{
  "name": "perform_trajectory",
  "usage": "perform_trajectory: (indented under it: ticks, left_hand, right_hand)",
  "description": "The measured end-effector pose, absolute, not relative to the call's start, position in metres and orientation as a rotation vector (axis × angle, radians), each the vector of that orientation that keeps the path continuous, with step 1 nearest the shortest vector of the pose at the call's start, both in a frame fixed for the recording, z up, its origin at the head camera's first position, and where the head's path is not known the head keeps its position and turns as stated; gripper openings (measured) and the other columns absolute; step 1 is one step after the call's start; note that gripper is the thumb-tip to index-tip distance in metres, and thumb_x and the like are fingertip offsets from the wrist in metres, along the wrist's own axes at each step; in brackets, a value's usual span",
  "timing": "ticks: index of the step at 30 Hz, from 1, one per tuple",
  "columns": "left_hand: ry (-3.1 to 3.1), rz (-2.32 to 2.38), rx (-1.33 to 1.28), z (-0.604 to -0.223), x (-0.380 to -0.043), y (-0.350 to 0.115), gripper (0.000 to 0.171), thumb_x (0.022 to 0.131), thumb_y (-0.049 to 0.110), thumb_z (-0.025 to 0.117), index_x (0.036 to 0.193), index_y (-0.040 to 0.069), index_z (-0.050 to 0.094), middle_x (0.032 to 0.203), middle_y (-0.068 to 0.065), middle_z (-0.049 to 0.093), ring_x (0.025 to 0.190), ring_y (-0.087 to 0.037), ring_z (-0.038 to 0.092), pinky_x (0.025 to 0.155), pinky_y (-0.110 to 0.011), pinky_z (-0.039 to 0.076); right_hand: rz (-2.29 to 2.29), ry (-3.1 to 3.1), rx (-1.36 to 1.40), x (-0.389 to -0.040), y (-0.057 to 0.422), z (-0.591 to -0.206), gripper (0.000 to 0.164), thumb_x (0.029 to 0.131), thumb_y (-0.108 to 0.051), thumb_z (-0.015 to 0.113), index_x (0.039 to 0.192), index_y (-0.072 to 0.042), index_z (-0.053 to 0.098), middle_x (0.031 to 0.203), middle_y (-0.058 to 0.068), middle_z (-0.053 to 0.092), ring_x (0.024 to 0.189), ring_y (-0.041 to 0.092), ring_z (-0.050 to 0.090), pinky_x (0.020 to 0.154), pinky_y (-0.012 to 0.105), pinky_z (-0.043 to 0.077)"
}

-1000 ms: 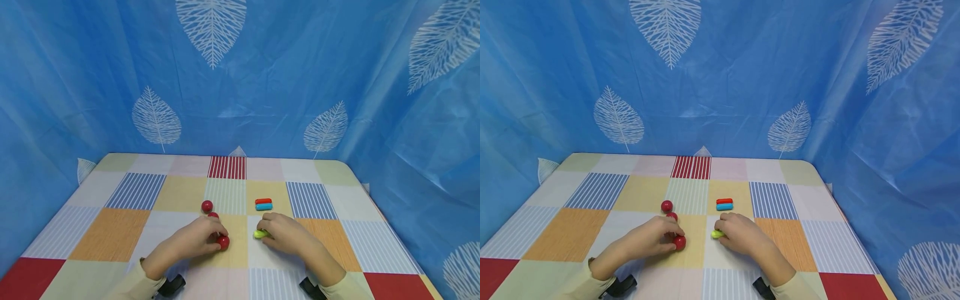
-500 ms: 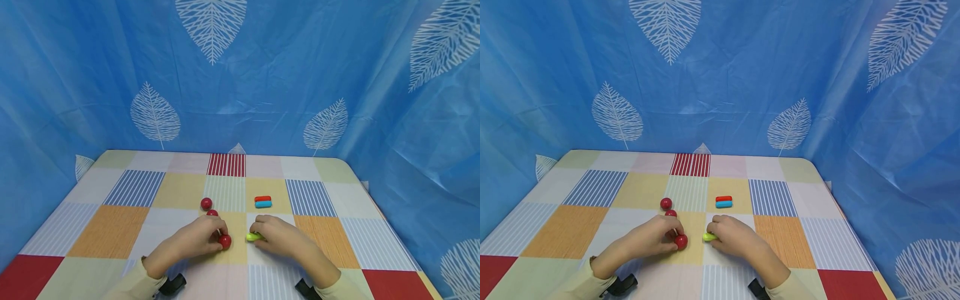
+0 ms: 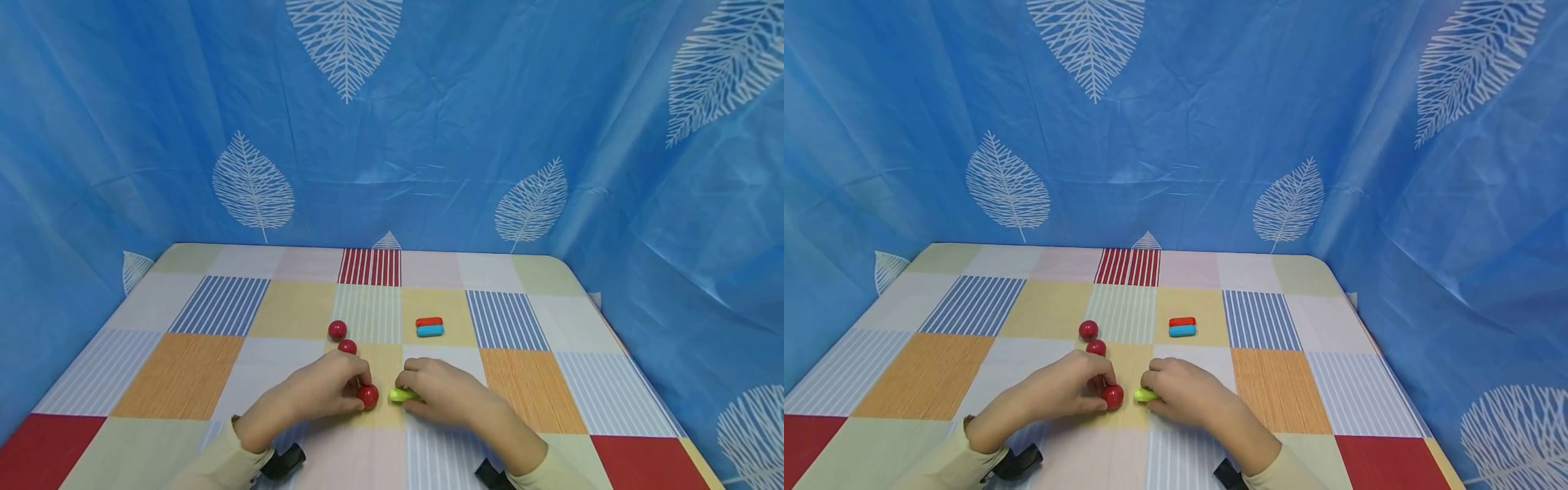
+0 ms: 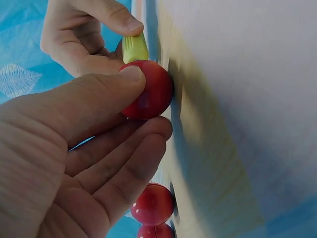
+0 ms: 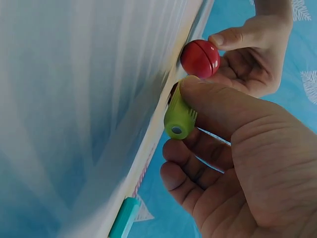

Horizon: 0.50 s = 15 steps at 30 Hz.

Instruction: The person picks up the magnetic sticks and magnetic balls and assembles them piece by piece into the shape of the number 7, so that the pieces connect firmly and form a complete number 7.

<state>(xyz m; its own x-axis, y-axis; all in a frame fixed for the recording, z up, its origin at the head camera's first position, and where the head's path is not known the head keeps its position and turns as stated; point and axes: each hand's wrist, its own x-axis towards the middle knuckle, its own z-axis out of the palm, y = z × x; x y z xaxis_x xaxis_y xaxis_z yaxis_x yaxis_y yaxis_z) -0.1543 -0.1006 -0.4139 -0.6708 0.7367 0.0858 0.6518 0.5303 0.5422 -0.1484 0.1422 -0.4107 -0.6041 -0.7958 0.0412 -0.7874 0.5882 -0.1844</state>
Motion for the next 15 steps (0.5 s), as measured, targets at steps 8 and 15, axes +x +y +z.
perform_trajectory:
  ticks: [8, 15]
  left_hand:
    - [2.58, 0.829, 1.173, -0.412, -0.152, -0.1, 0.02, 0.074, 0.011, 0.083, 0.08, 0.013, 0.064, 0.073, 0.011, 0.057, 0.066, -0.001, 0.055, 0.062, -0.016, 0.047]
    - [2.559, 0.831, 1.181, -0.41, -0.151, -0.099, 0.02, 0.074, 0.011, 0.083, 0.08, 0.013, 0.064, 0.072, 0.012, 0.057, 0.065, -0.001, 0.055, 0.061, -0.015, 0.047]
  right_hand:
    - [-0.256, 2.717, -1.391, -0.145, 0.135, -0.41, 0.011, 0.087, -0.022, 0.073, 0.093, -0.016, 0.067, 0.08, -0.013, 0.05, 0.07, 0.001, 0.045, 0.066, 0.016, 0.041]
    - [-0.24, 2.706, -1.43, -0.142, 0.13, -0.409, 0.012, 0.086, -0.023, 0.075, 0.091, -0.016, 0.067, 0.078, -0.015, 0.047, 0.068, 0.0, 0.043, 0.063, 0.014, 0.038]
